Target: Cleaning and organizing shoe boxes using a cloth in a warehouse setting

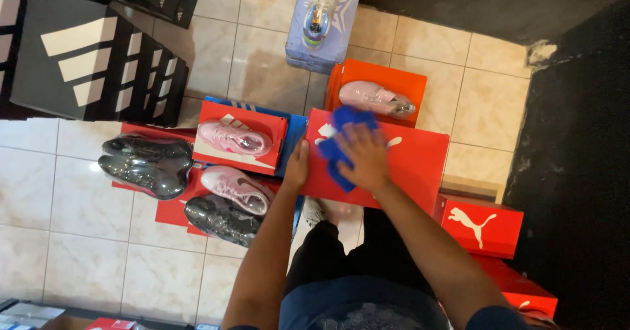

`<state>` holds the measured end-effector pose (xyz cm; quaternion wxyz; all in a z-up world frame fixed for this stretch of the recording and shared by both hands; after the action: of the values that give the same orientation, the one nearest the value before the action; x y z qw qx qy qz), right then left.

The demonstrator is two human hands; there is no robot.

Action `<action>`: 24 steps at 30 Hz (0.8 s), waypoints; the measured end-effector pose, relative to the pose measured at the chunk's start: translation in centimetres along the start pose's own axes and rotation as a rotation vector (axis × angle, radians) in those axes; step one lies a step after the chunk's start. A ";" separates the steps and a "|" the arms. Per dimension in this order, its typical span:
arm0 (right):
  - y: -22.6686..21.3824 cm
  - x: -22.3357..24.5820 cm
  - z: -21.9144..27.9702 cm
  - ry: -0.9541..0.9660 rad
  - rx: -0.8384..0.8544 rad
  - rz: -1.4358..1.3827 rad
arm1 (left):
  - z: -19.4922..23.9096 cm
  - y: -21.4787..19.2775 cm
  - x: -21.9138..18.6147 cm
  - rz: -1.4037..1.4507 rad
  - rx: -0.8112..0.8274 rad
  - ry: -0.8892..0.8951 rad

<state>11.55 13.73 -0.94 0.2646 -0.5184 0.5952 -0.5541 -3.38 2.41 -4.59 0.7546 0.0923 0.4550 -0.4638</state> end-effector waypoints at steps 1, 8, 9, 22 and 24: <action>-0.5 -1.7 0.4 0.186 -0.058 0.145 | -0.1 0.0 0.2 0.006 -0.039 -0.030; 2.2 5.6 -2.0 0.079 -0.052 0.110 | -8.3 3.4 17.0 -0.014 -0.193 -0.129; 1.6 4.7 -0.2 0.092 -0.058 0.126 | -5.5 1.9 11.6 -0.016 -0.176 -0.116; -3.2 -3.5 4.2 0.555 -0.158 0.378 | 0.7 0.1 0.3 -0.399 -0.179 -0.021; -2.6 1.1 3.4 0.492 -0.167 0.296 | 0.4 0.1 1.3 -0.432 -0.203 -0.018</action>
<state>15.10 11.86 0.94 0.1470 -0.2962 0.7539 -0.5677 -2.90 1.44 -5.43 0.6473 -0.0878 0.5018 -0.5670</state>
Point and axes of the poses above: each hand's wrist, its own z-axis away from the middle knuckle, its own y-axis out of the palm, x = y × z, the point moved 4 cm from there along -z, towards the middle knuckle, and after that the axes turned 11 degrees about -x, right-handed, at the moved point
